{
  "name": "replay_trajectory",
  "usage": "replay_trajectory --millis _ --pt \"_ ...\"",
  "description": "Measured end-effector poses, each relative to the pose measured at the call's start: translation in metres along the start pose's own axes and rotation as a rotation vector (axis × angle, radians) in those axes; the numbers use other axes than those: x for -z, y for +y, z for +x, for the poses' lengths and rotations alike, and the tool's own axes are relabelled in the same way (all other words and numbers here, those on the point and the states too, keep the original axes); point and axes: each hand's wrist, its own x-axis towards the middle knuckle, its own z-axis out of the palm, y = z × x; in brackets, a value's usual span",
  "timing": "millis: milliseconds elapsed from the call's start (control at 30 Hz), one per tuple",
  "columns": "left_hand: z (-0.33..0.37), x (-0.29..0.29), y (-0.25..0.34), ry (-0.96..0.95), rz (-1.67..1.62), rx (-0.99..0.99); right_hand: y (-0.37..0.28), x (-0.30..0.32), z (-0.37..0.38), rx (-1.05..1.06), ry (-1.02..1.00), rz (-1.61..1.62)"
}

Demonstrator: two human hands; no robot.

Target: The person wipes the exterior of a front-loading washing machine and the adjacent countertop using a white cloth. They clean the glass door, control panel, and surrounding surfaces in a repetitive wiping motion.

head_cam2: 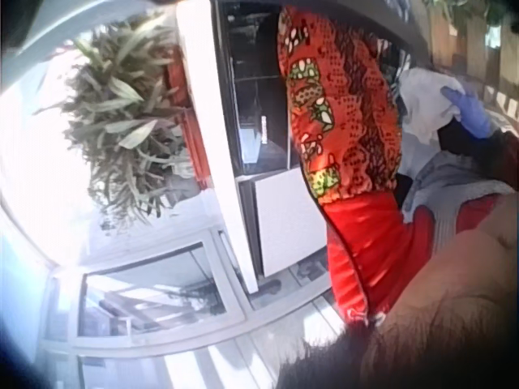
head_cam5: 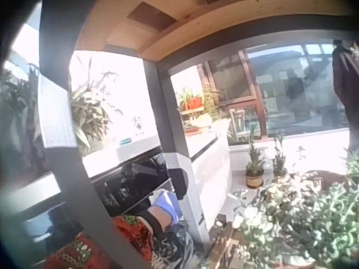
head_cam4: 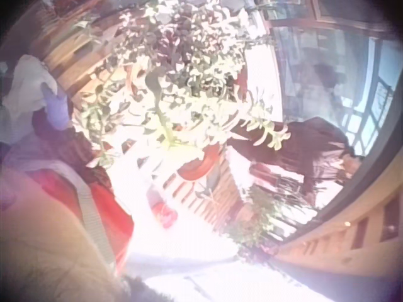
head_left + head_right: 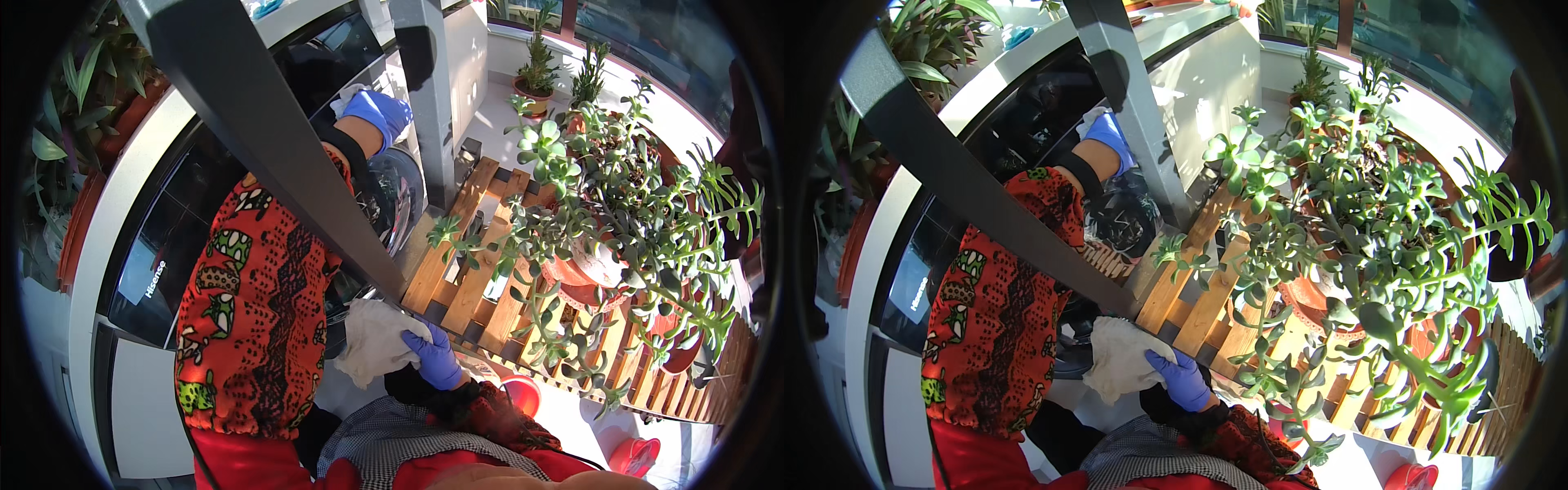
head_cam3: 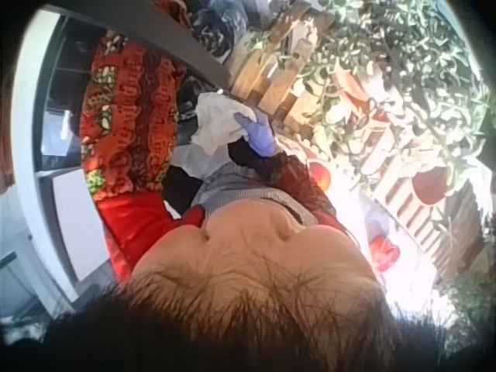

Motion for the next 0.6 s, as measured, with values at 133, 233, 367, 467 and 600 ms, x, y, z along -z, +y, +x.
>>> replay_trajectory --millis 133,233,367,467,600 --pt "0.0 -0.007 0.021 0.024 0.025 -0.015 0.002 -0.002 0.0 0.141 0.016 0.033" --pt "-0.002 -0.01 0.031 0.031 0.038 -0.031 -0.001 0.001 -0.004 0.079 -0.004 0.02" --pt "-0.008 -0.012 0.047 0.038 0.063 -0.053 -0.002 0.002 -0.005 0.038 -0.025 0.061" --pt "-0.008 -0.017 0.06 0.046 0.069 -0.057 0.0 -0.001 -0.004 0.134 0.0 0.104" --pt "-0.007 -0.026 0.074 0.055 0.07 -0.058 0.0 -0.005 -0.006 0.093 0.036 0.033"
